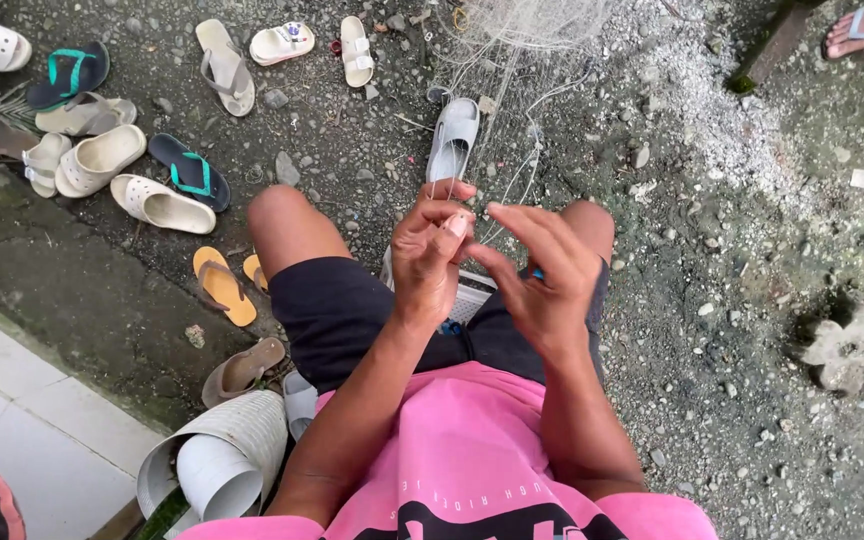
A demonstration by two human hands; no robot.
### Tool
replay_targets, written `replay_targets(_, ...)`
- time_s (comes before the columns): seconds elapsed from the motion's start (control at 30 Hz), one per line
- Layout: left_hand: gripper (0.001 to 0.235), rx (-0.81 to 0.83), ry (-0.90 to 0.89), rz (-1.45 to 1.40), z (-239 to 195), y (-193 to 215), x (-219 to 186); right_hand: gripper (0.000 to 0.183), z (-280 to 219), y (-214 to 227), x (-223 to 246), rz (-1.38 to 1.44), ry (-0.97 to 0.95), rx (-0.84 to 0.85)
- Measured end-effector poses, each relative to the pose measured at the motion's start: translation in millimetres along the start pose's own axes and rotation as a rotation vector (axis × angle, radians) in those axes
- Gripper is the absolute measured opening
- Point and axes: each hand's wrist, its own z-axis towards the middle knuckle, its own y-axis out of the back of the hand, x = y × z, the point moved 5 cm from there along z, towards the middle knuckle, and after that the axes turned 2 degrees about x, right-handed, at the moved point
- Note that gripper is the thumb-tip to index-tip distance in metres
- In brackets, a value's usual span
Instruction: Repairing or weaving a fine-mesh fishing net using a blue plastic shuttle tool.
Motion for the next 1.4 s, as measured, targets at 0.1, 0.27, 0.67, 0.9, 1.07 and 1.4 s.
replay_targets(0.1,0.010,-0.016,0.002,-0.012,-2.2,5.4,7.2,0.017,1.7,-9.6,0.5,-0.084,0.062,-0.016)
replay_targets(0.27,0.008,-0.042,0.046,0.006,-3.5,4.3,5.7,0.010,-5.2,-13.7,0.8,-0.260,0.155,-0.091)
replay_targets(0.67,0.021,-0.264,0.378,-0.362,19.8,37.7,15.6,0.004,-41.9,-48.2,-134.6,1.136,-0.853,-0.081)
replay_targets(0.9,0.027,0.029,0.542,-0.203,36.7,9.7,31.1,0.007,-36.7,-3.6,-170.1,1.142,-0.623,-0.171)
replay_targets(1.07,0.023,-0.080,0.222,0.085,45.4,10.0,12.2,0.005,-79.9,23.5,-180.4,1.070,-0.617,-0.255)
replay_targets(1.4,0.026,0.067,0.374,-0.266,42.1,4.3,5.8,0.009,-91.7,6.0,-181.7,1.197,-0.541,-0.229)
